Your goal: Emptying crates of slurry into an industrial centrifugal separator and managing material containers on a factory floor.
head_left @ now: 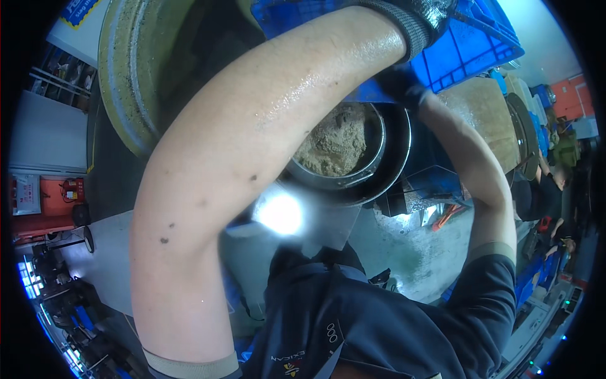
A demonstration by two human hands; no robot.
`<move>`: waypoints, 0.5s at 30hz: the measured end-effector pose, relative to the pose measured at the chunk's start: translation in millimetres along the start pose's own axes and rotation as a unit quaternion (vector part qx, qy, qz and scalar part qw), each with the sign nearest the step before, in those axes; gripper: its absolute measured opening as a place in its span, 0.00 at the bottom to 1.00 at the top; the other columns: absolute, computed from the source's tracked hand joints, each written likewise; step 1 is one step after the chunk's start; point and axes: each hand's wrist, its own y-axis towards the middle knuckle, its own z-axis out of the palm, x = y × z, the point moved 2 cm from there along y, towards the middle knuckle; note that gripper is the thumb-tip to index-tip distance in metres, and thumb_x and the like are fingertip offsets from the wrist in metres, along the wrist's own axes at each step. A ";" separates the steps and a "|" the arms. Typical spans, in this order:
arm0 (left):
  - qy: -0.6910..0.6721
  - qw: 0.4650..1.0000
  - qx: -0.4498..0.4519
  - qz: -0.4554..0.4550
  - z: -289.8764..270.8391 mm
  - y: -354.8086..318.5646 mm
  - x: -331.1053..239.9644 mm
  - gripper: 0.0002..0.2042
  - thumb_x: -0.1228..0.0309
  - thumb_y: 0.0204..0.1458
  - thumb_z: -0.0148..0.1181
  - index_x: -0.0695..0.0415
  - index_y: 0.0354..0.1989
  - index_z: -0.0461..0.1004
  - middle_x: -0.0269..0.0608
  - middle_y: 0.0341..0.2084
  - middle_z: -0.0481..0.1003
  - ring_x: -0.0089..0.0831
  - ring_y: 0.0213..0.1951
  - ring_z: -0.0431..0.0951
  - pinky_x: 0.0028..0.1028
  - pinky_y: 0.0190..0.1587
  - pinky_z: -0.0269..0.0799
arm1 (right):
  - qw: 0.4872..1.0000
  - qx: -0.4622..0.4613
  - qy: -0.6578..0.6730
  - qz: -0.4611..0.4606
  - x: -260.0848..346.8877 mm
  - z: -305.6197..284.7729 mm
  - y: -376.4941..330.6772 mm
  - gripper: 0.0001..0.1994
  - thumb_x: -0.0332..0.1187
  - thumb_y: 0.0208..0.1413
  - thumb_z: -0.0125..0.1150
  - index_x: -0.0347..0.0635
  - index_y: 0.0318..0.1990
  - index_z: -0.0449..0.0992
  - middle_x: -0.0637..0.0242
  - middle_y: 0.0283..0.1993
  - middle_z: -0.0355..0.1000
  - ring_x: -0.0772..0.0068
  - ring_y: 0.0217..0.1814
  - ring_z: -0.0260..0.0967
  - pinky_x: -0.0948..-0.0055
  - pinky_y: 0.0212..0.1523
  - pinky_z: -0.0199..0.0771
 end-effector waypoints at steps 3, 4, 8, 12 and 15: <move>0.000 1.000 0.004 0.003 2.9 -2.2 -2.1 0.10 0.68 0.50 0.49 0.59 0.29 0.76 0.52 0.24 0.75 0.45 0.29 0.79 0.39 0.35 0.75 | 0.988 0.052 -0.045 0.135 -52.1 13.6 5.9 0.13 0.39 0.54 0.55 0.43 0.43 0.77 0.50 0.38 0.76 0.47 0.41 0.76 0.56 0.43 0.76; 0.000 1.000 0.004 0.006 3.6 -1.8 -2.6 0.10 0.68 0.50 0.49 0.59 0.29 0.76 0.52 0.24 0.75 0.45 0.29 0.79 0.39 0.35 0.75 | 0.988 0.051 -0.045 0.138 -51.8 15.1 11.3 0.13 0.39 0.54 0.55 0.43 0.43 0.77 0.50 0.38 0.76 0.47 0.41 0.76 0.56 0.43 0.76; 0.009 1.000 0.013 0.008 9.5 -7.1 -0.6 0.10 0.68 0.50 0.49 0.59 0.29 0.76 0.51 0.24 0.75 0.45 0.29 0.79 0.39 0.35 0.75 | 0.989 0.042 -0.053 0.133 -2.8 21.1 36.7 0.16 0.44 0.51 0.59 0.44 0.42 0.75 0.50 0.40 0.76 0.48 0.43 0.75 0.54 0.42 0.75; 0.011 1.000 0.010 0.006 11.5 -5.8 0.2 0.10 0.68 0.50 0.49 0.59 0.29 0.76 0.51 0.24 0.75 0.45 0.29 0.79 0.39 0.35 0.75 | 1.000 -0.001 -0.025 0.019 -4.8 -6.6 44.0 0.15 0.45 0.54 0.57 0.43 0.39 0.76 0.52 0.38 0.76 0.48 0.41 0.75 0.53 0.43 0.74; -0.008 1.000 0.001 0.013 16.6 1.1 -11.0 0.10 0.68 0.50 0.49 0.59 0.30 0.76 0.51 0.24 0.75 0.45 0.29 0.79 0.38 0.35 0.75 | 0.996 -0.066 -0.043 0.049 -27.6 -0.2 27.8 0.16 0.47 0.57 0.55 0.43 0.36 0.77 0.52 0.37 0.76 0.49 0.40 0.74 0.54 0.42 0.74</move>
